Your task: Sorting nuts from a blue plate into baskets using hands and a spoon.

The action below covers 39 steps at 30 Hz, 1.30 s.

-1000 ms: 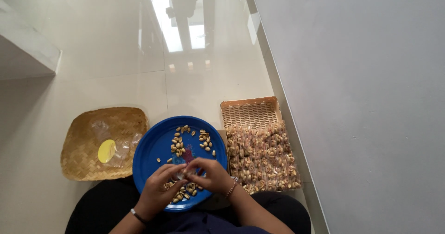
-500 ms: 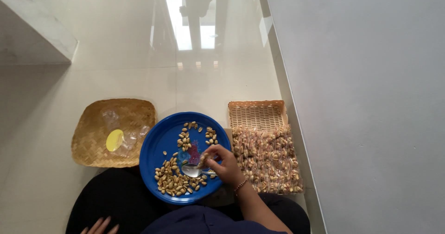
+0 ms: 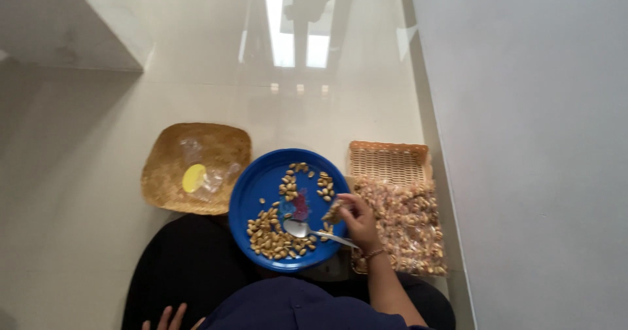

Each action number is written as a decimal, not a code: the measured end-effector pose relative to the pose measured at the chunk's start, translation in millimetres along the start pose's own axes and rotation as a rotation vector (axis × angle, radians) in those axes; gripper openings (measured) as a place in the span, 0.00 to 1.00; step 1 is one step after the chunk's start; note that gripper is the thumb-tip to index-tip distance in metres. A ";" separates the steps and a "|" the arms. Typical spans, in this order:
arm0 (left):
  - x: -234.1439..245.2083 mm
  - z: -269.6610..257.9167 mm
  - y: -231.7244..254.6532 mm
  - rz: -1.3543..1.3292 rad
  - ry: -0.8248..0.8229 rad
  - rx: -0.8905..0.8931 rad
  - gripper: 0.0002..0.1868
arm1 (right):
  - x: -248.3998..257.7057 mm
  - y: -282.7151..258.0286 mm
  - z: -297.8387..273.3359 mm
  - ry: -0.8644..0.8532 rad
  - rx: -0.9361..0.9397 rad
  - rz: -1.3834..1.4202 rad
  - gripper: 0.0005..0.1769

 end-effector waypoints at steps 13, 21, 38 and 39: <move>85.1 43.6 9.6 -0.127 -0.353 -0.014 0.25 | 59.5 -26.0 -6.6 0.387 -0.211 -0.161 0.19; 145.9 92.9 32.1 -0.355 -0.305 0.082 0.22 | 142.8 -0.4 12.2 0.724 -0.193 -0.581 0.11; 69.3 25.0 -13.7 -0.109 -0.358 -0.085 0.22 | 211.9 128.5 123.3 0.767 -0.315 -0.728 0.07; 67.9 28.6 -12.6 -0.162 -0.186 -0.128 0.19 | 207.7 121.5 128.0 0.776 -0.266 -0.657 0.06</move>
Point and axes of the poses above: each hand's wrist, its own z-axis towards the middle knuckle, its own x-axis out of the back of the hand, y = z × x, the point moved 2 cm from there along z, towards the middle knuckle, and after that the axes turned 7 degrees about -z, right-handed, at the moved point
